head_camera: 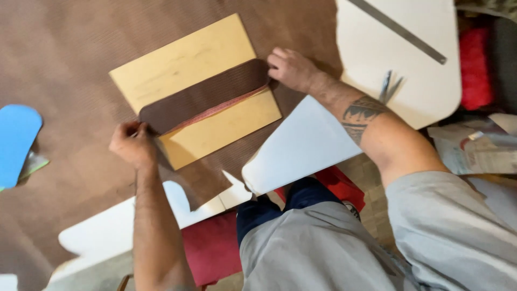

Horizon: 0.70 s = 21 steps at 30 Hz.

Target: The person cuts a strip of leather with scissors and then uses a metal ruler and a flexible measuring tape to check its length.

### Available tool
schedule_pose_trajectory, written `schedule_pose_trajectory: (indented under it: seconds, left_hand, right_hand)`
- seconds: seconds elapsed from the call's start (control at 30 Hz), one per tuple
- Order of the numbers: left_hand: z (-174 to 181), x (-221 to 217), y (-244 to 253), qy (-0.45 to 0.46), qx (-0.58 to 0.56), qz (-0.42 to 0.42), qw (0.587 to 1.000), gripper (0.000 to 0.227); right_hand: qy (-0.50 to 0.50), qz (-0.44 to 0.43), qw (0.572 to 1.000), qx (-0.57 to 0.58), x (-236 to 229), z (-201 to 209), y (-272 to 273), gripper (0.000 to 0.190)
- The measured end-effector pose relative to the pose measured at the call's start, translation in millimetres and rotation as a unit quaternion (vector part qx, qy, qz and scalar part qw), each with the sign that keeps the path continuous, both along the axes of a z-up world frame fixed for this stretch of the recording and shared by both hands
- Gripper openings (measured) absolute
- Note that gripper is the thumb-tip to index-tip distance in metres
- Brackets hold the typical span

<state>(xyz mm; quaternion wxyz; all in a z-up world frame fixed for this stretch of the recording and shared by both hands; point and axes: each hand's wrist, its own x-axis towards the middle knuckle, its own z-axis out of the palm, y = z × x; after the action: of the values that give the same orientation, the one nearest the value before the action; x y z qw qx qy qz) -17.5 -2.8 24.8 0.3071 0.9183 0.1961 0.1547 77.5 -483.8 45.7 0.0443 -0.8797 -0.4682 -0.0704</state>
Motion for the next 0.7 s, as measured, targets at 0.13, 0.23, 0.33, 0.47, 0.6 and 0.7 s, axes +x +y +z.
schedule_pose_trajectory:
  seconds: [0.13, 0.23, 0.33, 0.47, 0.6, 0.7]
  left_hand:
    - [14.4, 10.0, -17.9, 0.056, -0.090, 0.024, 0.994, 0.019]
    - [17.0, 6.9, -23.4, 0.045, -0.083, 0.025, 0.995, 0.018]
    - [19.4, 7.0, -31.0, 0.028, -0.096, 0.028, 0.995, 0.019]
    - [19.0, 5.6, -30.3, 0.020, -0.109, 0.039, 0.993, 0.023]
    - [24.3, 7.1, -33.4, 0.040, -0.096, 0.046, 0.993, 0.023]
    - [24.5, 7.1, -34.6, 0.040, -0.135, 0.055, 0.989, 0.026]
  right_hand:
    - [-0.020, -0.046, 0.995, -0.081, -1.0, 11.2, -8.1, 0.025]
    - [-0.029, -0.052, 0.995, -0.081, -2.1, 9.5, -9.6, 0.022]
    - [-0.064, -0.051, 0.996, -0.047, -2.6, 11.0, -11.0, 0.026]
    - [-0.081, -0.070, 0.994, -0.012, -9.8, 2.1, -8.1, 0.033]
    - [-0.092, -0.119, 0.988, -0.022, -18.1, -3.1, -7.0, 0.030]
    - [-0.100, -0.159, 0.982, 0.030, -23.6, 0.0, -5.8, 0.013]
